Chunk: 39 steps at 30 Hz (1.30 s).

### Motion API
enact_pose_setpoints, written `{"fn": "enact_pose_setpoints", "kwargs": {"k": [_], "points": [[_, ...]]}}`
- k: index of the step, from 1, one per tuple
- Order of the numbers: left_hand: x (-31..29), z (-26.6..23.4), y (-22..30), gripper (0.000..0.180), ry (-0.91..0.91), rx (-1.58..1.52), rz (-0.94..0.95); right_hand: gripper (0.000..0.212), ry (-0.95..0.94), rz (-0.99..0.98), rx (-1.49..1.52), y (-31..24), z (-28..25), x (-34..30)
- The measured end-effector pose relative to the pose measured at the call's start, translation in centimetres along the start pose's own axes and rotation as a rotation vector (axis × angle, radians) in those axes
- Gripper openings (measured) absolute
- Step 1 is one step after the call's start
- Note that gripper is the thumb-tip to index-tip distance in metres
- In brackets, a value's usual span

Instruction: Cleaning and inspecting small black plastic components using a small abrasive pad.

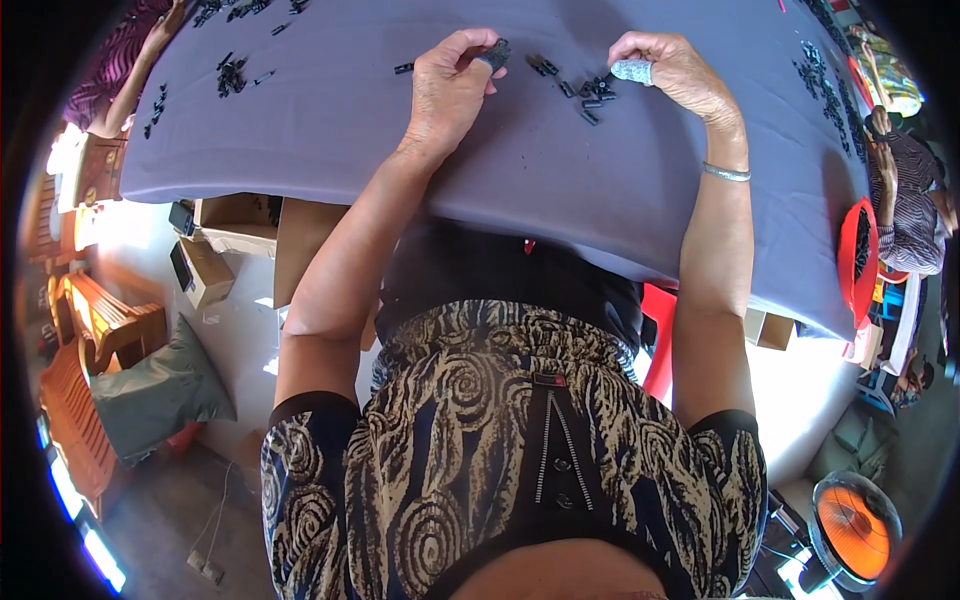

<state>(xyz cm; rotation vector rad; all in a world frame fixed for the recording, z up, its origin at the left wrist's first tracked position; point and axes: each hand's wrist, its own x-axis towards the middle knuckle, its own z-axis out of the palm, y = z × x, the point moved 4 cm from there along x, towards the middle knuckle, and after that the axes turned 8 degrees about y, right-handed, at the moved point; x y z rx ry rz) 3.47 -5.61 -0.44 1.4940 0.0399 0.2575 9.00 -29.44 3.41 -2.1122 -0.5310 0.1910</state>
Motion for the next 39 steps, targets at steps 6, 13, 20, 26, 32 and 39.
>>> {"fn": "enact_pose_setpoints", "kwargs": {"k": [6,13,20,26,32,39], "points": [[0.1,0.1,0.0,0.031,0.006,0.017,-0.009,0.014,-0.105,0.079,-0.172,0.6,-0.2,-0.3],[0.0,-0.1,-0.1,0.03,0.01,0.022,0.013,0.009,0.116,0.053,-0.262,-1.4,2.3,0.7],[-0.1,0.2,0.3,0.032,-0.006,0.026,-0.011,0.012,0.279,0.108,0.002,0.8,-0.2,0.8],[-0.1,0.2,0.2,0.032,-0.007,0.015,0.015,0.015,0.281,0.125,-0.033,0.1,0.4,0.7],[-0.3,0.2,0.5,0.032,-0.016,0.055,0.001,0.015,0.209,-0.033,-0.086,-0.6,2.1,0.9],[-0.5,0.4,0.3,0.031,-0.027,0.082,0.008,0.021,0.164,-0.237,-0.358,-2.0,4.5,0.6]]}}
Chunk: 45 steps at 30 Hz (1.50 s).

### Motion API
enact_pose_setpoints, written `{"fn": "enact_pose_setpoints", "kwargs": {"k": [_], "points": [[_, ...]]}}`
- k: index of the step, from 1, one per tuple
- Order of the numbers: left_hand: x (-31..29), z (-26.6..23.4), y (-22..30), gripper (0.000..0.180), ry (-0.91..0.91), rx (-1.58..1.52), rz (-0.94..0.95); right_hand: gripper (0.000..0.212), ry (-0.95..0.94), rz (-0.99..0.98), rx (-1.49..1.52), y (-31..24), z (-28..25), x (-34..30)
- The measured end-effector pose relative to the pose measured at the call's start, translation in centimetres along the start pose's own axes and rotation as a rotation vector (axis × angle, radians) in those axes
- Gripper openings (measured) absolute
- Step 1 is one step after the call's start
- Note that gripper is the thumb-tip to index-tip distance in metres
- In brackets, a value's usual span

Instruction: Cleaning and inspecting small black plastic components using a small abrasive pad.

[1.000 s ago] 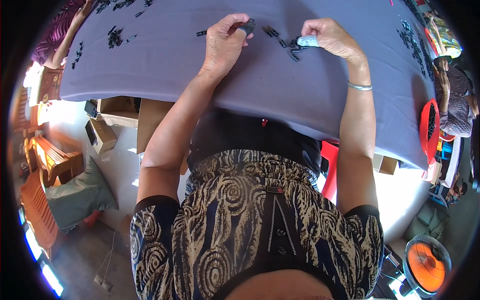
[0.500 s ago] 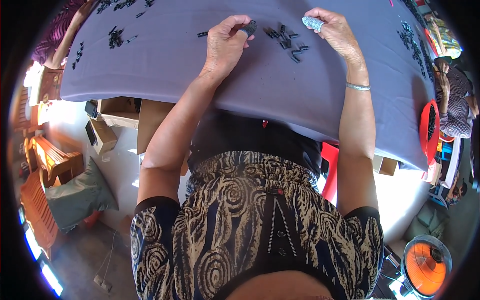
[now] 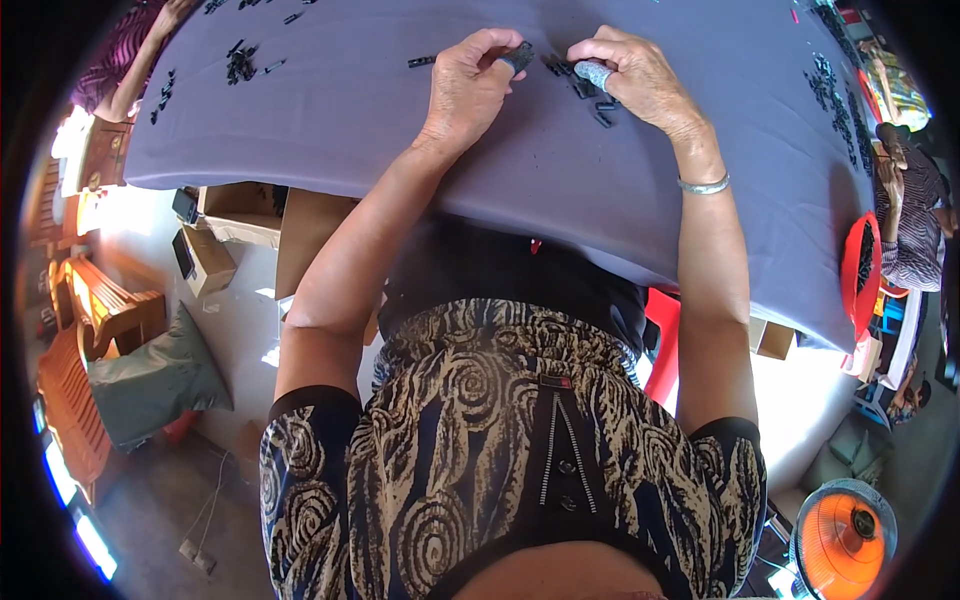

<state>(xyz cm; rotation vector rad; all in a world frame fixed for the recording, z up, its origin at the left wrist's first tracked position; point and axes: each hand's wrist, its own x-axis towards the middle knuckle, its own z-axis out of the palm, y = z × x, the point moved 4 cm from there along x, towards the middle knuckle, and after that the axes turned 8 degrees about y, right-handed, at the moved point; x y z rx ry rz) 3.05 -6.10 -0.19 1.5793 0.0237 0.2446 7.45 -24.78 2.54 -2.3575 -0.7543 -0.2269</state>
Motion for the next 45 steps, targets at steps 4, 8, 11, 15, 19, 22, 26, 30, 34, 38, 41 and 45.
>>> {"fn": "enact_pose_setpoints", "kwargs": {"k": [4,8,11,15,19,22,26,30,34,38,41,45], "points": [[0.1,0.0,0.1,0.032,-0.01,0.023,0.038,0.021,-0.031,-0.05,-0.081,-2.3,-0.7,0.3],[0.1,0.0,0.0,0.032,0.0,0.0,0.024,0.021,-0.06,-0.001,0.002,-2.6,-0.5,0.1],[1.0,-0.1,-1.3,0.027,0.014,-0.017,-0.062,0.016,-0.038,0.026,0.048,-2.3,-0.4,0.2],[0.3,0.1,-0.4,0.029,-0.003,0.021,0.082,0.015,-0.037,0.106,0.052,-2.0,-0.3,0.2],[-0.1,0.4,0.0,0.032,-0.052,0.016,0.113,0.008,-0.016,0.171,0.231,-0.4,0.3,0.3],[-0.3,0.6,0.1,0.029,-0.073,0.003,0.115,0.007,0.019,0.211,0.6,0.2,0.8,0.4],[-0.5,0.8,0.3,0.026,-0.117,-0.023,0.098,0.013,0.134,0.248,0.915,-1.1,0.9,0.5],[-0.5,0.9,0.1,0.026,-0.122,-0.049,0.063,0.014,0.123,0.188,0.747,-2.2,0.8,0.4],[-0.6,1.0,0.2,0.027,-0.122,-0.05,0.059,0.013,0.108,0.177,0.681,-2.0,1.0,0.5],[-0.6,1.0,0.1,0.029,-0.109,-0.019,0.044,0.016,0.112,0.128,0.572,-2.5,0.6,0.3],[-0.5,1.0,0.0,0.031,-0.095,-0.043,0.034,0.016,0.119,0.099,0.493,-2.5,0.5,0.3],[-0.3,0.9,-0.4,0.032,-0.105,-0.011,0.043,0.017,0.132,0.033,0.433,-3.2,0.2,0.4]]}}
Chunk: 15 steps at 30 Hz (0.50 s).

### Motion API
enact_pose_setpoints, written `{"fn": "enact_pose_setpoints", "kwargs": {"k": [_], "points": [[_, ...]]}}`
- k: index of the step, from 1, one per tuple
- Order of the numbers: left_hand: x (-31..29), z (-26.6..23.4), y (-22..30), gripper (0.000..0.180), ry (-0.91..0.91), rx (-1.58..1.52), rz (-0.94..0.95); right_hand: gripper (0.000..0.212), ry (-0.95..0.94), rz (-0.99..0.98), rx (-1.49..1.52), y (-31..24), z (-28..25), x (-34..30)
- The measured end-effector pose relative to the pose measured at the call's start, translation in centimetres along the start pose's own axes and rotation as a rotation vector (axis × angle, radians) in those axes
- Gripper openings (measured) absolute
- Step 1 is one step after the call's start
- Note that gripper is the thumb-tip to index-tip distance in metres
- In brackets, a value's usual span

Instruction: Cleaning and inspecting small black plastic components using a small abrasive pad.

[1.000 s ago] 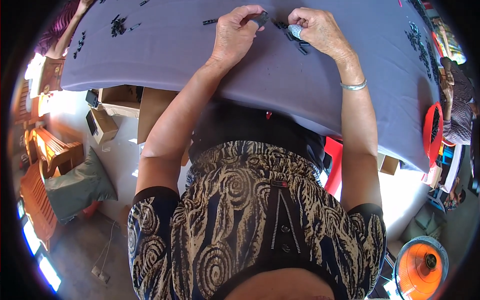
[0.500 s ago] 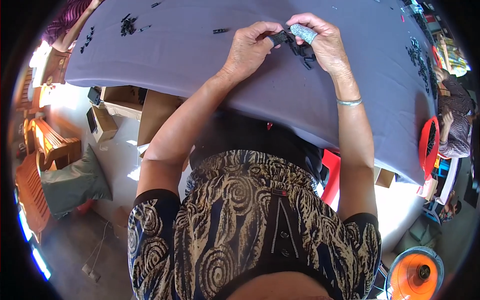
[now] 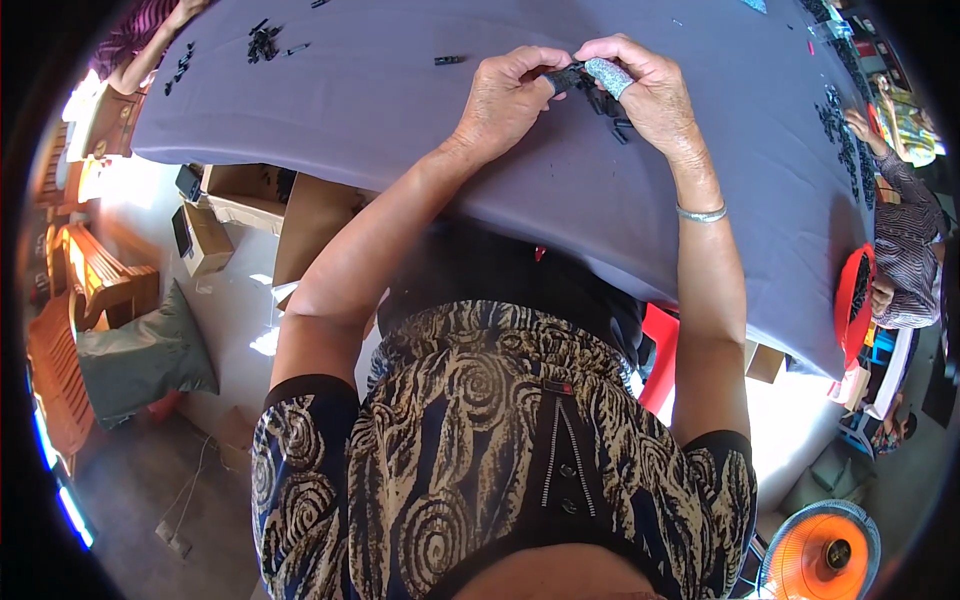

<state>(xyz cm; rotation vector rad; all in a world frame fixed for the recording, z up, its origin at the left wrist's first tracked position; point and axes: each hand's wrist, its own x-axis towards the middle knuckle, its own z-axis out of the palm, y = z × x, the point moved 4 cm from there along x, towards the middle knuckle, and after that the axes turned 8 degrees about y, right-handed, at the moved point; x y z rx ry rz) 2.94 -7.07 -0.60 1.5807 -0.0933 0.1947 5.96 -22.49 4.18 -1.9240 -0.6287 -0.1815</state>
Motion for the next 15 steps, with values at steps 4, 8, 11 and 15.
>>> {"fn": "enact_pose_setpoints", "kwargs": {"k": [4,8,11,15], "points": [[0.0,-0.1,0.1,0.031,-0.026,-0.052,-0.024,0.017,-0.032,-0.06,-0.04,-0.2,-0.1,0.1],[0.1,-0.5,0.6,0.026,-0.103,-0.162,-0.112,0.019,-0.009,-0.148,-0.061,-1.1,-0.3,0.0],[0.3,-0.5,0.4,0.022,-0.209,-0.436,-0.317,0.019,-0.017,-0.197,-0.072,-1.6,-0.3,0.0],[0.3,-0.5,0.2,0.021,-0.318,-0.475,-0.418,0.019,-0.041,-0.223,-0.115,-2.0,-0.2,-0.1]]}}
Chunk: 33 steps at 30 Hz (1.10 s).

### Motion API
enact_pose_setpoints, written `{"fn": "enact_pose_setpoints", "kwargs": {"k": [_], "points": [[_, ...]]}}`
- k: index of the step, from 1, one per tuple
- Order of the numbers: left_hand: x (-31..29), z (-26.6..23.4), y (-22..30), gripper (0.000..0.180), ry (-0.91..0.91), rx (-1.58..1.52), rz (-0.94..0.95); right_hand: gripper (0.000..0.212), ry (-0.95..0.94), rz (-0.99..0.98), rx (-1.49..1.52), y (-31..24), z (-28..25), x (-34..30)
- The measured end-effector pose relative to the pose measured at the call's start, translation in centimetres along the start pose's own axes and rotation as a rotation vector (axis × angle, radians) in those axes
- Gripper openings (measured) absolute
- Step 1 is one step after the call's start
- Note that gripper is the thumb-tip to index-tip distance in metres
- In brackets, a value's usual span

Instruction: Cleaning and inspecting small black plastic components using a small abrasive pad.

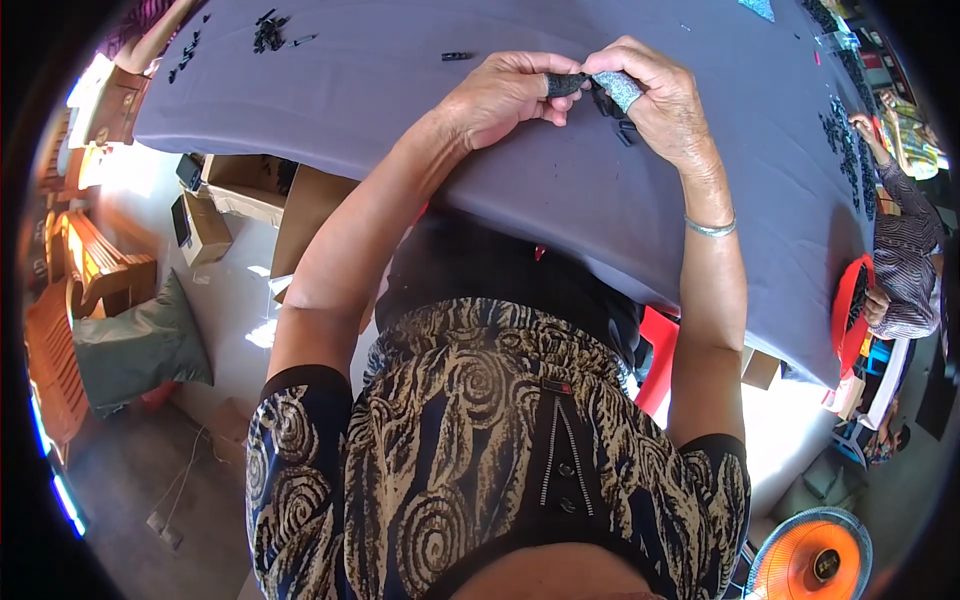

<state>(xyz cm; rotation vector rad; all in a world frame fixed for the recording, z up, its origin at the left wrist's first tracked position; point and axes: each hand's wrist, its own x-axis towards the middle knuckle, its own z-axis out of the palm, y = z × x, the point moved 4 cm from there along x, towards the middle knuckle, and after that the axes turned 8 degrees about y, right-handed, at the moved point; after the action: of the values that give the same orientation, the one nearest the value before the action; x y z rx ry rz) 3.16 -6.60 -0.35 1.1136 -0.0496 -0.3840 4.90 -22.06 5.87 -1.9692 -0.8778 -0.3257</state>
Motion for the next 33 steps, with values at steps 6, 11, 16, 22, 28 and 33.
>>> {"fn": "enact_pose_setpoints", "kwargs": {"k": [6,11,16,22,28,33], "points": [[0.0,0.1,-0.3,0.023,-0.077,-0.075,-0.036,0.021,-0.025,-0.037,-0.099,-1.1,0.0,0.2],[0.0,0.2,0.0,0.022,-0.008,-0.047,0.09,0.023,0.012,0.142,0.164,-0.5,-0.3,0.2],[-0.6,0.9,0.9,0.021,0.152,0.135,0.35,0.039,0.026,0.494,0.481,2.3,-0.3,-0.6],[-0.8,1.5,1.2,0.019,0.111,0.209,0.536,0.048,-0.067,0.755,0.861,0.9,2.5,-1.9],[-1.7,2.2,1.6,0.024,0.077,0.287,0.673,0.033,-0.233,0.722,1.264,2.0,3.7,-2.6],[-1.7,2.8,1.8,0.018,0.099,0.318,0.74,0.03,-0.199,0.678,1.392,1.6,4.5,-2.7]]}}
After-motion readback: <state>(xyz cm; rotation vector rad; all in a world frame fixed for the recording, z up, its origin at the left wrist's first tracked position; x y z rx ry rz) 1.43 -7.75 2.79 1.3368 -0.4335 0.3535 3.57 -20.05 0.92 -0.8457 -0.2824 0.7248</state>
